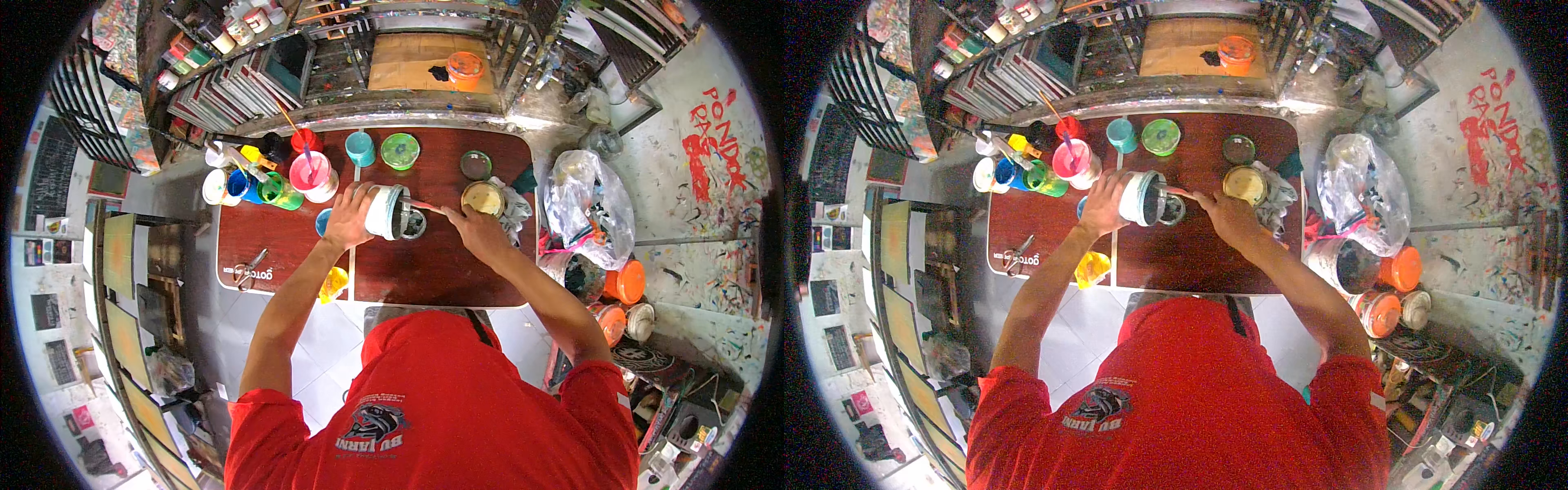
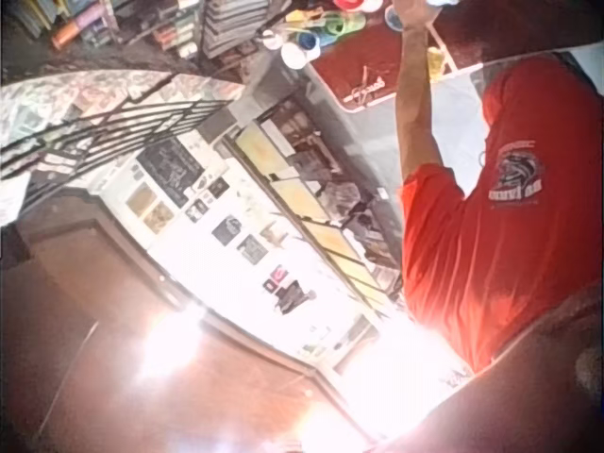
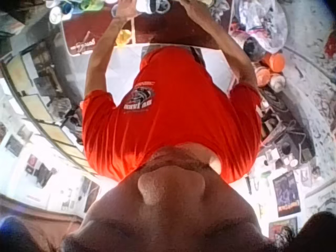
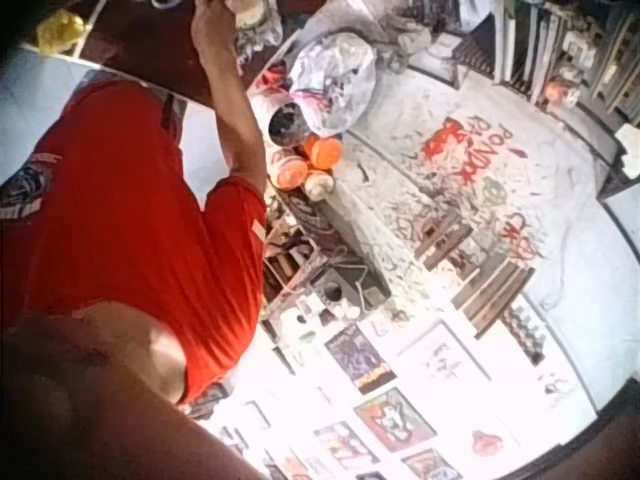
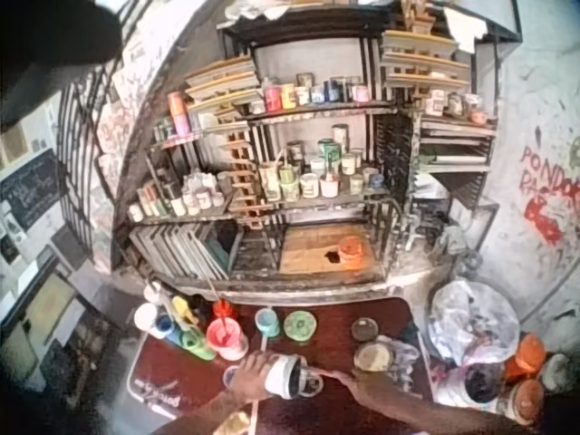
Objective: The person retrieves a container from a shelf, places it on a table, and mixes the contents using a wooden stick.
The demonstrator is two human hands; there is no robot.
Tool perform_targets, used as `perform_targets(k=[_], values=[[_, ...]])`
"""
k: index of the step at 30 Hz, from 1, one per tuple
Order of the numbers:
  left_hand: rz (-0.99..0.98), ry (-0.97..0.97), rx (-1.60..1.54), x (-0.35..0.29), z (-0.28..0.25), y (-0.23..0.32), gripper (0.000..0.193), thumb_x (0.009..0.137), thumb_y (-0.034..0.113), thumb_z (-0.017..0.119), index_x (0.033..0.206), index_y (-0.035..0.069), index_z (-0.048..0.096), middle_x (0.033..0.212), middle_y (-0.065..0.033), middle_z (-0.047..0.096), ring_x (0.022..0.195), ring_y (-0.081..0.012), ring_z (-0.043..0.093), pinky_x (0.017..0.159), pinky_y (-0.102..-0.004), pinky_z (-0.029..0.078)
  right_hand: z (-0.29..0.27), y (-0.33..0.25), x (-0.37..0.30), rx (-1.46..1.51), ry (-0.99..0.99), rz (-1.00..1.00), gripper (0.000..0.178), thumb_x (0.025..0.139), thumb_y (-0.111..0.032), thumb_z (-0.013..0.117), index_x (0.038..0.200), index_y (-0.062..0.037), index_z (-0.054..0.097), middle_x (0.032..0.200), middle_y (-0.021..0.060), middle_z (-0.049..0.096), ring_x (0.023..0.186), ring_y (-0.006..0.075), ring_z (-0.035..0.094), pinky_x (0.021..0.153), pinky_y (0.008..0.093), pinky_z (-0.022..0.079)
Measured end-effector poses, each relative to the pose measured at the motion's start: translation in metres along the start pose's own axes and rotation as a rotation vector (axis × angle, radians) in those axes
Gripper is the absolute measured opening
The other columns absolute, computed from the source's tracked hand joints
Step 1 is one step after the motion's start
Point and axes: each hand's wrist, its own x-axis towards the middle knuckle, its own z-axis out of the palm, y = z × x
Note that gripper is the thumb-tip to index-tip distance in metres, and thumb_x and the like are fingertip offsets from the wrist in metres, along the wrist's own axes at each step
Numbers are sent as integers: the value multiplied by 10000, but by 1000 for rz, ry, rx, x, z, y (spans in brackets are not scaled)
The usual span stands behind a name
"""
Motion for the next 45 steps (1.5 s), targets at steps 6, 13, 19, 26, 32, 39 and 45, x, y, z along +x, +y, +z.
perform_targets(k=[6, 13, 19, 26, 32, 39, 45], values=[[35, 35, -166, 4, -13, -15, 1080, 489, 235, 910, 1411, 86, 366, 1404, -156, 453, 1313, -397, 402, 1114, -516, 349, 0, -2, 10, -32, 83, -42, 528, 895, -66, 524, 1419, -125, 497, 968, 170, 624, 765, 335, 678, 637, 434, 562], [60, 43, -217, 4, -32, -12, 1066, 482, 211, 920, 1394, 75, 387, 1399, -164, 445, 1307, -409, 399, 1121, -526, 352, -23, -4, 26, -60, 179, -74, 477, 888, -97, 531, 1365, -90, 533, 856, 181, 662, 681, 330, 695, 549, 439, 564], [40, 149, -188, 10, -34, 1, 990, 512, 249, 904, 1365, 65, 438, 1382, -167, 453, 1277, -428, 413, 1081, -543, 382, -39, -19, 32, 219, -139, 143, 307, 968, -159, 527, 1231, -54, 645, 820, 242, 676, 803, 378, 680, 691, 485, 535], [77, 223, -206, 12, -32, 19, 995, 522, 254, 893, 1379, 61, 426, 1370, -169, 480, 1243, -444, 444, 1059, -557, 393, -4, 12, 37, 643, -249, 27, 297, 997, -235, 539, 1159, -45, 700, 834, 203, 693, 720, 297, 660, 680, 412, 503], [88, 353, -236, 12, -38, 23, 990, 514, 238, 909, 1350, 69, 405, 1358, -191, 485, 1242, -439, 454, 1062, -564, 382, -16, 18, 36, 1045, -578, 140, 384, 1033, -343, 531, 1278, -74, 654, 645, -31, 471, 567, 75, 443, 516, 264, 370], [65, 428, -233, 12, -46, 31, 963, 527, 247, 914, 1326, 61, 410, 1330, -188, 496, 1230, -435, 462, 1058, -560, 378, 11, 3, 22, 1712, -680, 232, 273, 1043, -364, 515, 993, -103, 578, 654, -87, 315, 516, 42, 287, 448, 236, 227], [-30, 366, -187, 4, -40, 25, 984, 518, 232, 910, 1348, 62, 410, 1360, -176, 478, 1264, -431, 434, 1077, -556, 367, 36, -6, 20, 1711, -563, 251, 294, 1034, -379, 529, 1009, -96, 601, 674, -78, 371, 541, 48, 336, 476, 224, 272]])
